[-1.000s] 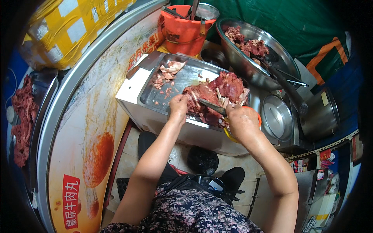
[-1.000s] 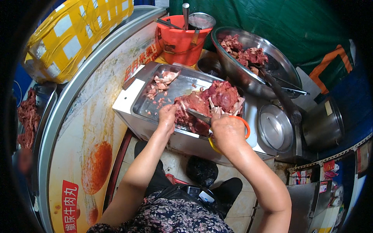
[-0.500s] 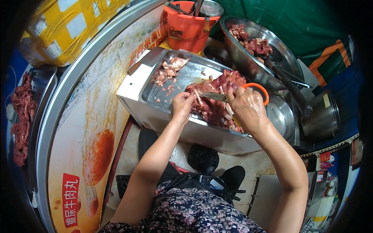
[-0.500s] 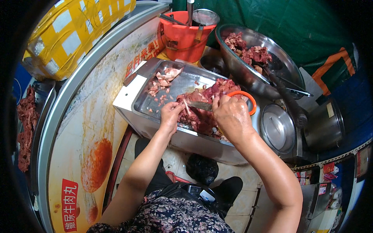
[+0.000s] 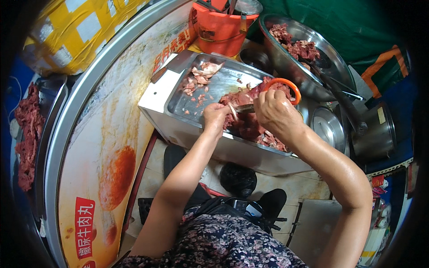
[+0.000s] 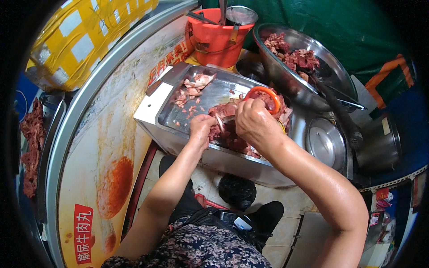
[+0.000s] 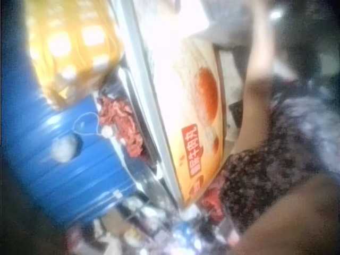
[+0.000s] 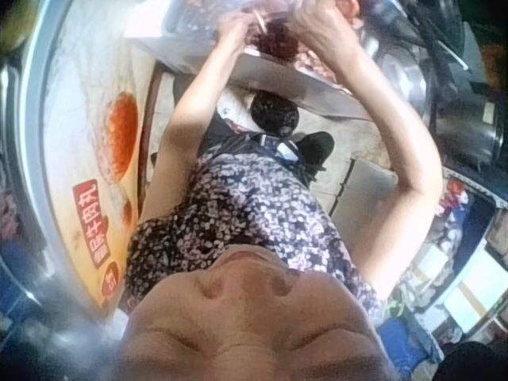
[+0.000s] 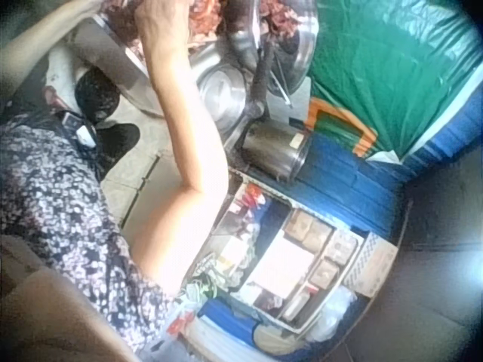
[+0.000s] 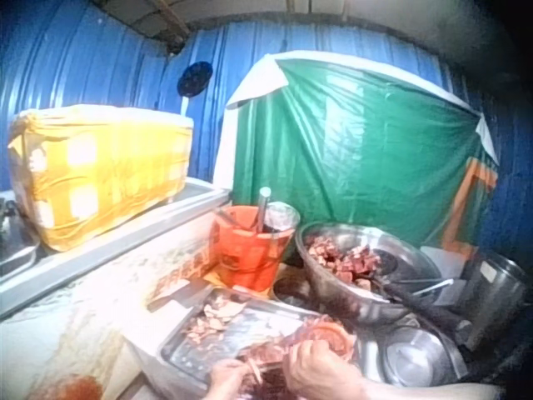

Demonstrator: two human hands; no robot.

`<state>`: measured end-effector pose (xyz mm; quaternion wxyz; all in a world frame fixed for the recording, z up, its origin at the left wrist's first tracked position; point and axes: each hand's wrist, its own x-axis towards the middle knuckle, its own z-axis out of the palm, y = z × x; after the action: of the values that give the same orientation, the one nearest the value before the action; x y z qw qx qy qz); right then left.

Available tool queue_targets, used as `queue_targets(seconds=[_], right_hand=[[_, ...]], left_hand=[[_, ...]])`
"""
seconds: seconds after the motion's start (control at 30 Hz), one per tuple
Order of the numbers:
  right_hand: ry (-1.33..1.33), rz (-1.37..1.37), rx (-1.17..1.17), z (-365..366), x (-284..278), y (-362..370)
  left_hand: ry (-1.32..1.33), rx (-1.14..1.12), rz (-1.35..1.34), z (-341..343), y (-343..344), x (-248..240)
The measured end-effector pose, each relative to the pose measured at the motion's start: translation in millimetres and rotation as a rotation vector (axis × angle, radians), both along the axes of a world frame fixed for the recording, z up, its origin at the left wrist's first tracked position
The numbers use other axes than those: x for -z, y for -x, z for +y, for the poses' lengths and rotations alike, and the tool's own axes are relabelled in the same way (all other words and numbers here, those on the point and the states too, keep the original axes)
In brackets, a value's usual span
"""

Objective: The person cuts raw meat into smaller portions using scissors on a metal tray, moving pieces of fat and meat aside.

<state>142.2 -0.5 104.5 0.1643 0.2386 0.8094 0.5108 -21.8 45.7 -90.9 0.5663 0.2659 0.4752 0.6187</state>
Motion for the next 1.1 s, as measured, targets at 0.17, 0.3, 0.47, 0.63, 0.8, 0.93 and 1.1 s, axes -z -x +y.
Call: queue_targets(seconds=[0.17,0.3,0.47,0.63,0.8,0.93,1.1], right_hand=[[0.362,0.349,-0.049,37,4,-17],[0.598,0.601,0.115,43,37,-78],[0.810,0.884,0.192,44,72,-90],[0.925,1.011,0.181,43,84,-96],[1.071,1.107,0.204,47,95,-101],[1.156,1.213,0.048,38,96,-58],[0.879,1.198,0.383,25,39,-66]], left_hand=[[-0.037,0.018,-0.034,-1,10,5],[-0.037,0.039,-0.034,0,0,8],[-0.004,0.093,-0.132,-3,10,2],[-0.015,0.108,-0.191,-5,14,-5],[0.063,0.121,-0.151,-5,12,-10],[-0.005,0.127,-0.190,-6,8,-2],[-0.007,0.104,-0.180,-6,5,-2]])
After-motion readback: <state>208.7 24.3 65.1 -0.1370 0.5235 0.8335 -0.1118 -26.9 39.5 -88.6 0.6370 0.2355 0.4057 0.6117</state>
